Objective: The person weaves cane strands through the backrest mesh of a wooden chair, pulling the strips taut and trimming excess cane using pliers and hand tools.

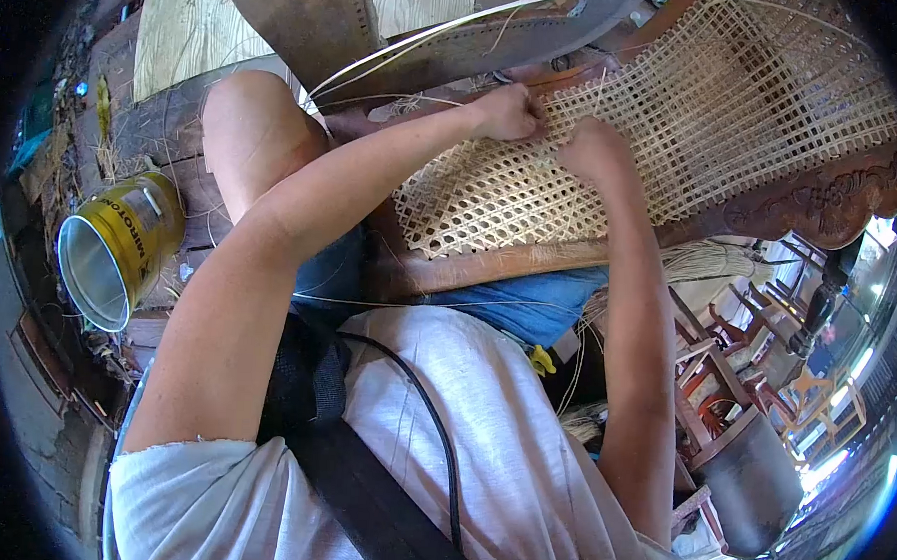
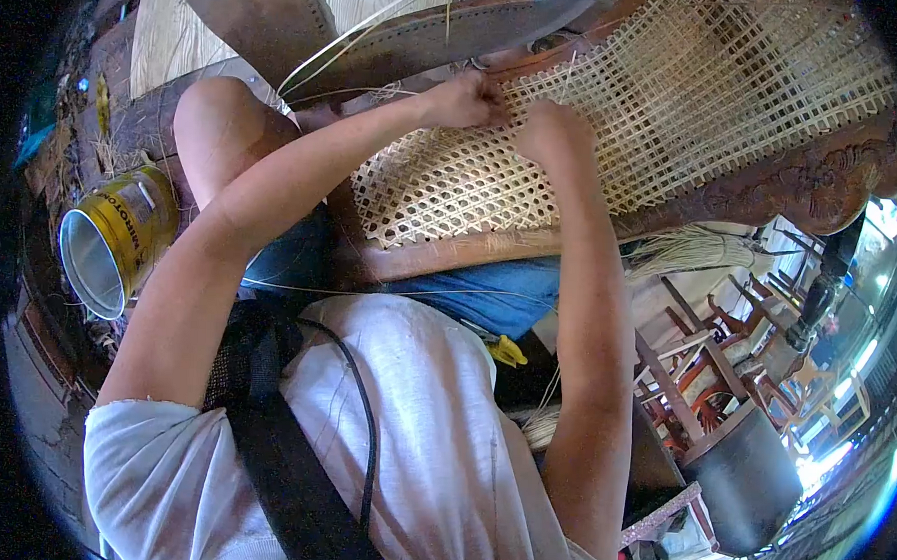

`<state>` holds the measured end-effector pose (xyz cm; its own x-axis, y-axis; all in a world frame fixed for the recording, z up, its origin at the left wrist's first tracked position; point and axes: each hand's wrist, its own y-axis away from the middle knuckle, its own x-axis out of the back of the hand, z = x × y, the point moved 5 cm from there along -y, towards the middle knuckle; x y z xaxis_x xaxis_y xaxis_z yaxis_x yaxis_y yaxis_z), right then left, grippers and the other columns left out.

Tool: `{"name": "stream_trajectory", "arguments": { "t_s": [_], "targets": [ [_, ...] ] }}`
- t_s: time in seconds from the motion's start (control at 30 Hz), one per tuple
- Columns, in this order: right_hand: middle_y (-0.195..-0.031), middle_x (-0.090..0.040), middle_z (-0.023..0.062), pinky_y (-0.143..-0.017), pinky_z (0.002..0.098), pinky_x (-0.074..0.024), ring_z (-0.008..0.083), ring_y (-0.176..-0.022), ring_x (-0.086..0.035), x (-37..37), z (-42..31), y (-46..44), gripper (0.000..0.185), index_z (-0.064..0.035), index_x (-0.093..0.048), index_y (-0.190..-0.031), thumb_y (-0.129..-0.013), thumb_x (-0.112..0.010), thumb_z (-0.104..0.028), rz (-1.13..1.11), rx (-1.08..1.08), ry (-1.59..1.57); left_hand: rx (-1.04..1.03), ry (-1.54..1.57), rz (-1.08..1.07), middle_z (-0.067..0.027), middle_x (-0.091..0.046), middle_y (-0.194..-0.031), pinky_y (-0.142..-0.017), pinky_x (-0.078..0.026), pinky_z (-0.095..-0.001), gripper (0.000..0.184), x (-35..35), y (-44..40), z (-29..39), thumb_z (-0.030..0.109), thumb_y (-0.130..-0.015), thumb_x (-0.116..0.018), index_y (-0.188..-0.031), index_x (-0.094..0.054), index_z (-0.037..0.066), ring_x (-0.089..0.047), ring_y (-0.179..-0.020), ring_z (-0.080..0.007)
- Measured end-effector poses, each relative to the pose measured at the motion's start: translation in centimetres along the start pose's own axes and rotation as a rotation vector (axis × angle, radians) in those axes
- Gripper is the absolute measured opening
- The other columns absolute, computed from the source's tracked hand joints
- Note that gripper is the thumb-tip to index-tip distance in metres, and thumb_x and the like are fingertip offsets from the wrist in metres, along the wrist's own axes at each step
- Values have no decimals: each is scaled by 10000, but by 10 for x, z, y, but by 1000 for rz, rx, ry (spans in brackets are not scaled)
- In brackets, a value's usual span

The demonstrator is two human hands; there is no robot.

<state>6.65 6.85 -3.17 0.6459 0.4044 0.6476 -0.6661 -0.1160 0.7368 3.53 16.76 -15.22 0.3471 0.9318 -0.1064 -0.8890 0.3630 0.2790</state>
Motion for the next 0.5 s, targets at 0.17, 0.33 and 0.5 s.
{"name": "stream_trajectory", "arguments": {
  "t_s": [0.17, 0.33, 0.5],
  "targets": [
    [-1147, -644, 203, -918, 435, -487, 325, -1076, -626, -6, 11, -17, 425, -27, -622, -1129, -809, -673, -302, -122, -124, -55, -44, -316, 27, -102, -714, -813, -731, -517, -356, 169, -8, 0, 11, 197, -712, -663, -844, -749, 136, -677, -756, -216],
    [-992, -685, 198, -858, 433, -502, 307, -958, -663, 21, 37, 19, 505, 11, -630, -1031, -804, -655, -439, 74, -67, 75, -98, -279, 55, -97, -715, -848, -770, -509, -351, 193, -7, 7, 12, 222, -744, -686, -893, -733, 109, -671, -800, -221],
    [-914, -685, 183, -817, 433, -506, 316, -862, -660, 11, 98, 29, 585, 17, -636, -1064, -817, -646, -513, 170, -112, 55, 21, -383, -63, -123, -712, -953, -858, -496, -361, 270, 20, 21, 35, 276, -807, -662, -1004, -723, 102, -665, -887, -257]
  ]
}}
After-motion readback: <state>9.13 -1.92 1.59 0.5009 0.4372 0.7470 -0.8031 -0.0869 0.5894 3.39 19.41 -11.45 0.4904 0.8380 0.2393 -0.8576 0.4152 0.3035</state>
